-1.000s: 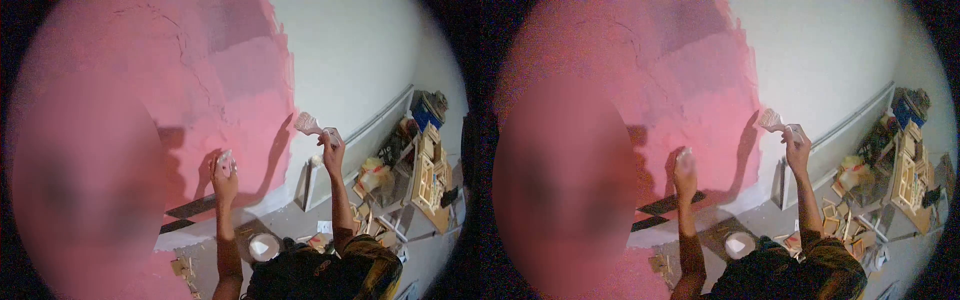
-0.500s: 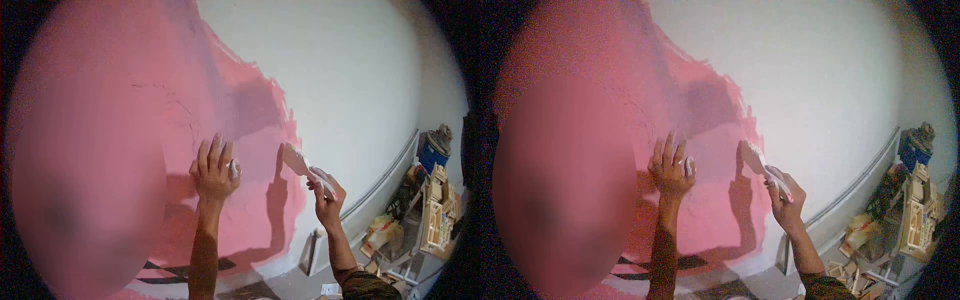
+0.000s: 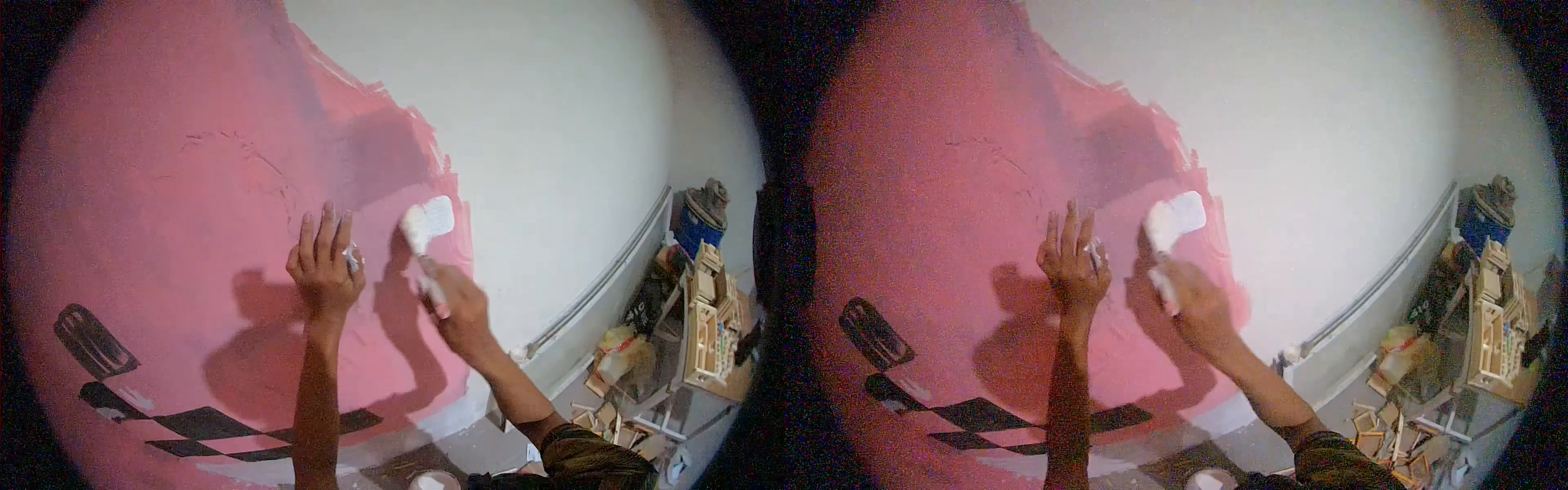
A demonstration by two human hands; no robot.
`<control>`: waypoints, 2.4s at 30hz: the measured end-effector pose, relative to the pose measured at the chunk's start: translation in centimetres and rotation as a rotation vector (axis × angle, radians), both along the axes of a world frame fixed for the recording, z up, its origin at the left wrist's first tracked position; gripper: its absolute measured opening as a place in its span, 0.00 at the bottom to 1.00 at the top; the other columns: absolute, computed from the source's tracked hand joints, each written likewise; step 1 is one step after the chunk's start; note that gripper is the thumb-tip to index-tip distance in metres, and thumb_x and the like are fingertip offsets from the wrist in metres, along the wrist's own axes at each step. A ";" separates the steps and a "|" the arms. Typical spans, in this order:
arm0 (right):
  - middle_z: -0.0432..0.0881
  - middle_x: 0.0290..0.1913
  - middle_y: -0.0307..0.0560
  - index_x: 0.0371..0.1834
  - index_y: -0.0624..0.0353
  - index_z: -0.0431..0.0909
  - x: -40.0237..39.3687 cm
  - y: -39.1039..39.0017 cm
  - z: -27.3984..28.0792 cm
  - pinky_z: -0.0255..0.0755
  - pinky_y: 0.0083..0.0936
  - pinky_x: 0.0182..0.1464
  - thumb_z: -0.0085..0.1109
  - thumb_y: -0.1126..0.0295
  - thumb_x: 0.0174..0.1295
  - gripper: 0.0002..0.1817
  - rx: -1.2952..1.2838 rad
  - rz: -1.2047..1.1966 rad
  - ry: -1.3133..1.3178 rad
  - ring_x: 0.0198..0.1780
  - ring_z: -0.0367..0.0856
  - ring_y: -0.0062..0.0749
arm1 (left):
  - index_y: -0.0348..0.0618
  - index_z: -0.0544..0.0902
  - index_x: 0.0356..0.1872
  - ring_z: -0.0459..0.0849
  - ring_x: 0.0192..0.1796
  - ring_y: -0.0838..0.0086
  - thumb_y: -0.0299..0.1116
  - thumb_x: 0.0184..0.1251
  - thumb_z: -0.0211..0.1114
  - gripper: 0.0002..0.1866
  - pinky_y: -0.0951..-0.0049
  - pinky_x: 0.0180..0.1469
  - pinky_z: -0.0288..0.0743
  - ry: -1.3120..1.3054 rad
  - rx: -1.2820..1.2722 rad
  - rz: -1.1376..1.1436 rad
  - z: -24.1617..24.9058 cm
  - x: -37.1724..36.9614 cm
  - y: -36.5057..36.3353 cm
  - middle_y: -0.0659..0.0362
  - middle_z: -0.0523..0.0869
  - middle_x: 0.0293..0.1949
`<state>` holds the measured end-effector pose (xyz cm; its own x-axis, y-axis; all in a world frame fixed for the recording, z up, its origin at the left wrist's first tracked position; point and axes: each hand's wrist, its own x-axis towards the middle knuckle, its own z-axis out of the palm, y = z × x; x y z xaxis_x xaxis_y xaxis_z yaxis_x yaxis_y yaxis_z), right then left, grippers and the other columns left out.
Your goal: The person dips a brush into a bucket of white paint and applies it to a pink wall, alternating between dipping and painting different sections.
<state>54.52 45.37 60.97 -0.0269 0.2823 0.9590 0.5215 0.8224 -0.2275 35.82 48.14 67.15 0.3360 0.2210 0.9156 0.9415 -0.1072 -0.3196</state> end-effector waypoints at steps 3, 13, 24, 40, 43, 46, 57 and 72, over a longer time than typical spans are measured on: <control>0.78 0.42 0.52 0.51 0.60 0.71 1.0 -2.1 0.8 0.74 0.34 0.40 0.54 0.76 0.54 0.19 -0.213 0.068 0.024 0.40 0.79 0.44 | 0.49 0.73 0.56 0.62 0.65 0.60 0.32 0.59 0.52 0.21 0.58 0.58 0.53 0.045 -0.017 -0.014 0.4 -0.8 0.0 0.58 0.67 0.63; 0.77 0.37 0.51 0.50 0.59 0.72 0.2 2.5 -0.3 0.74 0.31 0.35 0.57 0.73 0.53 0.19 0.080 -0.194 0.071 0.38 0.77 0.42 | 0.55 0.73 0.56 0.64 0.64 0.63 0.35 0.59 0.52 0.21 0.60 0.62 0.51 0.141 0.061 0.079 3.4 -1.0 0.1 0.62 0.67 0.63; 0.81 0.35 0.48 0.38 0.69 0.78 2.9 1.5 -0.3 0.75 0.18 0.31 0.55 0.78 0.57 0.07 -0.138 0.112 0.269 0.30 0.79 0.25 | 0.56 0.72 0.58 0.62 0.66 0.68 0.30 0.51 0.56 0.27 0.64 0.62 0.52 0.141 0.056 0.092 3.5 -1.0 -0.2 0.65 0.67 0.64; 0.79 0.41 0.51 0.43 0.62 0.75 4.1 3.3 -2.0 0.74 0.29 0.42 0.59 0.79 0.46 0.17 -0.053 -0.236 0.080 0.42 0.78 0.45 | 0.56 0.72 0.58 0.62 0.66 0.68 0.27 0.50 0.56 0.28 0.64 0.62 0.51 0.129 0.052 0.086 3.3 -0.8 -0.2 0.65 0.66 0.64; 0.78 0.32 0.46 0.42 0.60 0.75 -0.1 1.7 -1.4 0.73 0.28 0.30 0.59 0.78 0.47 0.16 0.013 -0.069 0.045 0.31 0.79 0.37 | 0.55 0.72 0.58 0.62 0.66 0.67 0.26 0.50 0.56 0.28 0.64 0.62 0.52 0.128 0.058 0.071 3.3 -0.7 -0.1 0.65 0.66 0.65; 0.76 0.36 0.51 0.48 0.59 0.71 0.5 0.2 -0.6 0.73 0.31 0.33 0.54 0.71 0.56 0.15 -0.113 0.091 -0.007 0.38 0.77 0.45 | 0.55 0.72 0.58 0.61 0.66 0.67 0.26 0.49 0.56 0.29 0.64 0.62 0.52 0.134 0.039 0.079 3.2 -0.7 -0.3 0.65 0.66 0.65; 0.79 0.31 0.45 0.36 0.70 0.77 9.6 4.7 -2.0 0.73 0.15 0.24 0.49 0.77 0.62 0.07 -0.117 -0.094 0.525 0.25 0.76 0.18 | 0.56 0.71 0.59 0.61 0.66 0.68 0.27 0.49 0.56 0.30 0.63 0.62 0.51 0.129 0.031 0.116 3.3 -0.8 -0.2 0.66 0.65 0.65; 0.78 0.31 0.49 0.39 0.65 0.76 -0.7 -1.6 1.1 0.72 0.18 0.28 0.50 0.74 0.60 0.08 -0.100 0.331 0.216 0.27 0.78 0.27 | 0.51 0.73 0.57 0.62 0.66 0.63 0.24 0.52 0.50 0.26 0.62 0.61 0.56 0.027 0.103 -0.057 3.1 -1.9 0.2 0.60 0.66 0.64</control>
<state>53.82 43.79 62.11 0.0670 0.3839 0.9209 0.1639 0.9062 -0.3897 33.88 48.32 70.27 0.3706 0.1061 0.9227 0.9255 -0.1255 -0.3573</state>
